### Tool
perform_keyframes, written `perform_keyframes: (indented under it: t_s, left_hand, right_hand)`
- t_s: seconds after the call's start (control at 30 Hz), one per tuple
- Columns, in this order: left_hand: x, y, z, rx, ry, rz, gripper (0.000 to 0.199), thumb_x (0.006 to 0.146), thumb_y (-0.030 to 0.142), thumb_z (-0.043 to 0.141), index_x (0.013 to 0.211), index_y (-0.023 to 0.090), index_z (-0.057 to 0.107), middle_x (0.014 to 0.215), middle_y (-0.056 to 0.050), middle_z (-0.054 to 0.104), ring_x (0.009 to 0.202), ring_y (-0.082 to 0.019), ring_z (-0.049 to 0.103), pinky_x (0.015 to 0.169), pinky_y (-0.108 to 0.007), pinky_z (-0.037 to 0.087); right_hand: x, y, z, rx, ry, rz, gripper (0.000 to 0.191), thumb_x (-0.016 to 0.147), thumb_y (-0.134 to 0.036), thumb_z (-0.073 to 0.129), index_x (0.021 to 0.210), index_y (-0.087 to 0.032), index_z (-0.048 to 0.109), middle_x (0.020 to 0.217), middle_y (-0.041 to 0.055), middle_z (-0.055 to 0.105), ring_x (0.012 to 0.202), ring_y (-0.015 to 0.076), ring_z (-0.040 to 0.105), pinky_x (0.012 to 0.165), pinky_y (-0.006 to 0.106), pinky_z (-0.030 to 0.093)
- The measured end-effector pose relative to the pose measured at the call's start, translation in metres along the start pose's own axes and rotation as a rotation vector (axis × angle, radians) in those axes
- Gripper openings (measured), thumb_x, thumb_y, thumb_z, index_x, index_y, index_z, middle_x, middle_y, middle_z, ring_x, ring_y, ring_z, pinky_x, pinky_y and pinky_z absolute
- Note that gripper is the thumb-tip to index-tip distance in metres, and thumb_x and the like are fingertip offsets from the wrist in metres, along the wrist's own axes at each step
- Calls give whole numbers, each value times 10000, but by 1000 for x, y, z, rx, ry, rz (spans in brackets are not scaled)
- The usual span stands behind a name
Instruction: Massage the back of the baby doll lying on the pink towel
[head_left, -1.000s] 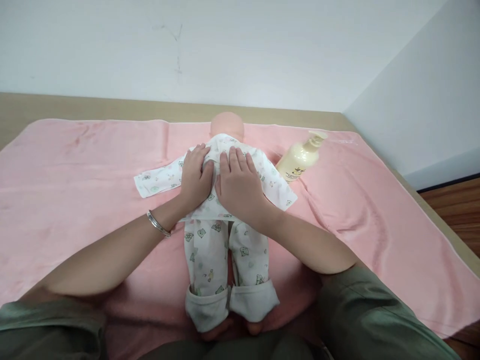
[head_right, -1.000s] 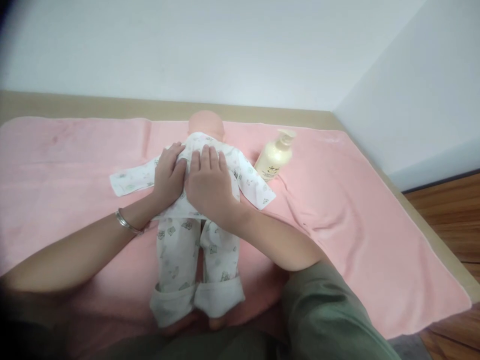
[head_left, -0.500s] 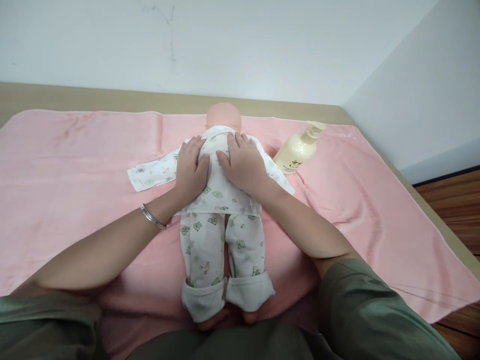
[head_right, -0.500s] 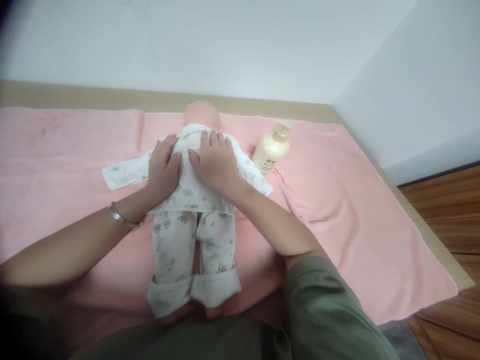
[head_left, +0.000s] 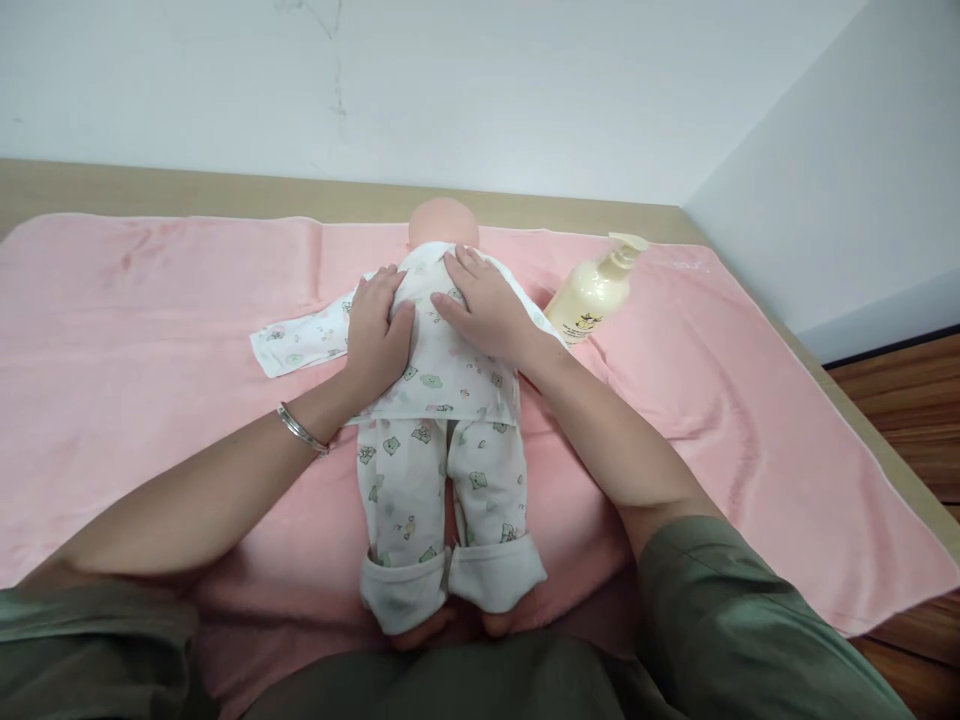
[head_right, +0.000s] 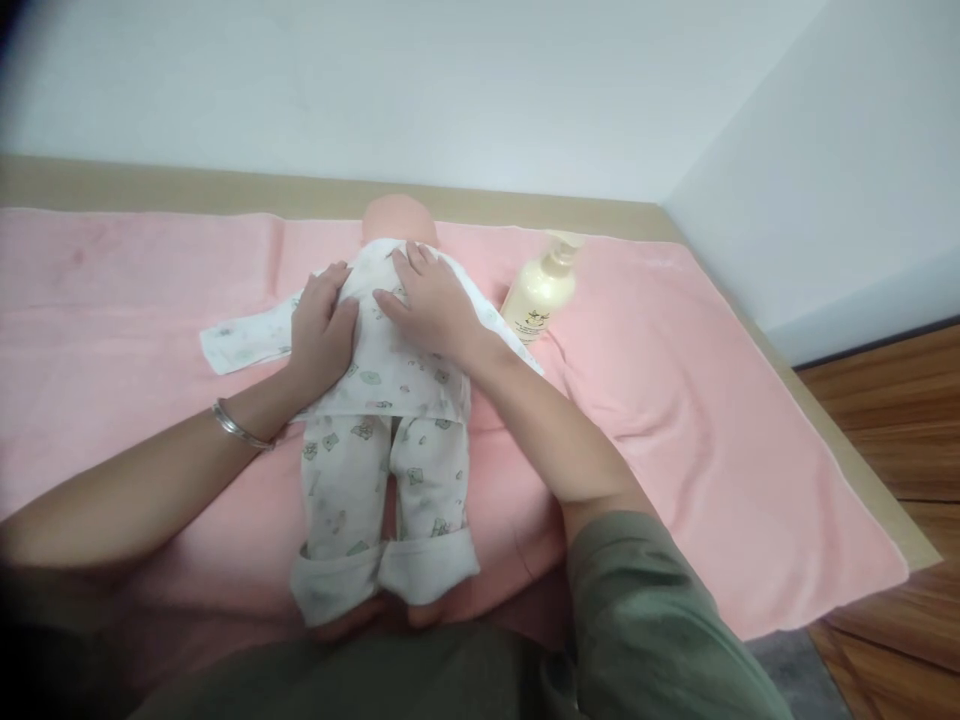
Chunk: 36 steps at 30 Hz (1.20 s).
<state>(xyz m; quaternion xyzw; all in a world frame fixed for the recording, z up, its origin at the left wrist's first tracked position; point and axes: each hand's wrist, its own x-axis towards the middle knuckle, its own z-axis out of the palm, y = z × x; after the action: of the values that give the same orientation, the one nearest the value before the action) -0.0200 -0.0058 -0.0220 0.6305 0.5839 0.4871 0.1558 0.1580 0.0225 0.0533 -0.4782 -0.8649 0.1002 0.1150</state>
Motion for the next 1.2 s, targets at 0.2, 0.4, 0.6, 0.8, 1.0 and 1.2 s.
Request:
perform_keyframes:
  t_s: [0.2, 0.4, 0.6, 0.8, 1.0, 1.2]
  left_hand:
    - [0, -7, 1, -17, -2, 25, 479, 972, 405, 500, 1392, 232, 651, 1577, -103, 619, 1576, -290, 481, 1447, -534, 185]
    - [2, -8, -2, -23, 6, 30, 475, 958, 422, 532, 1376, 246, 675, 1563, -99, 635, 1548, -297, 514, 1429, -557, 237]
    - [0, -2, -4, -1, 19, 41, 468, 964, 418, 522, 1372, 247, 675, 1535, -118, 650, 1512, -309, 553, 1397, -576, 313]
    - [0, -3, -5, 12, 46, 53, 451, 959, 418, 537, 1354, 268, 694, 1516, -81, 677, 1509, -294, 565, 1395, -553, 332]
    - [0, -4, -6, 14, 22, 48, 466, 981, 442, 523, 1381, 257, 675, 1538, -102, 653, 1525, -303, 546, 1403, -557, 317]
    - [1, -8, -4, 7, 14, 66, 486, 974, 463, 513, 1382, 254, 673, 1552, -93, 644, 1544, -304, 522, 1417, -554, 275]
  right_hand:
    - [1, 4, 6, -22, 57, 10, 697, 1092, -362, 436, 1686, -8, 343, 1763, 205, 339, 1688, 347, 289, 1422, 510, 233]
    - [-2, -2, 7, -35, 81, 24, 684, 1090, -355, 451, 1679, -18, 363, 1760, 196, 351, 1683, 321, 300, 1418, 502, 243]
    - [-2, -1, 9, -13, 116, 2, 680, 1098, -389, 438, 1667, -21, 387, 1742, 203, 384, 1667, 336, 331, 1406, 505, 264]
    - [-2, -1, 11, -7, 132, 4, 669, 1095, -393, 434, 1657, -31, 408, 1746, 195, 380, 1669, 327, 332, 1412, 514, 266]
    - [-3, -3, 7, -8, 109, 21, 673, 1094, -381, 455, 1666, -32, 395, 1754, 188, 368, 1675, 324, 318, 1418, 485, 249]
    - [-1, -2, 8, -11, 100, 19, 679, 1084, -372, 437, 1672, -38, 386, 1761, 186, 355, 1682, 327, 305, 1418, 512, 246]
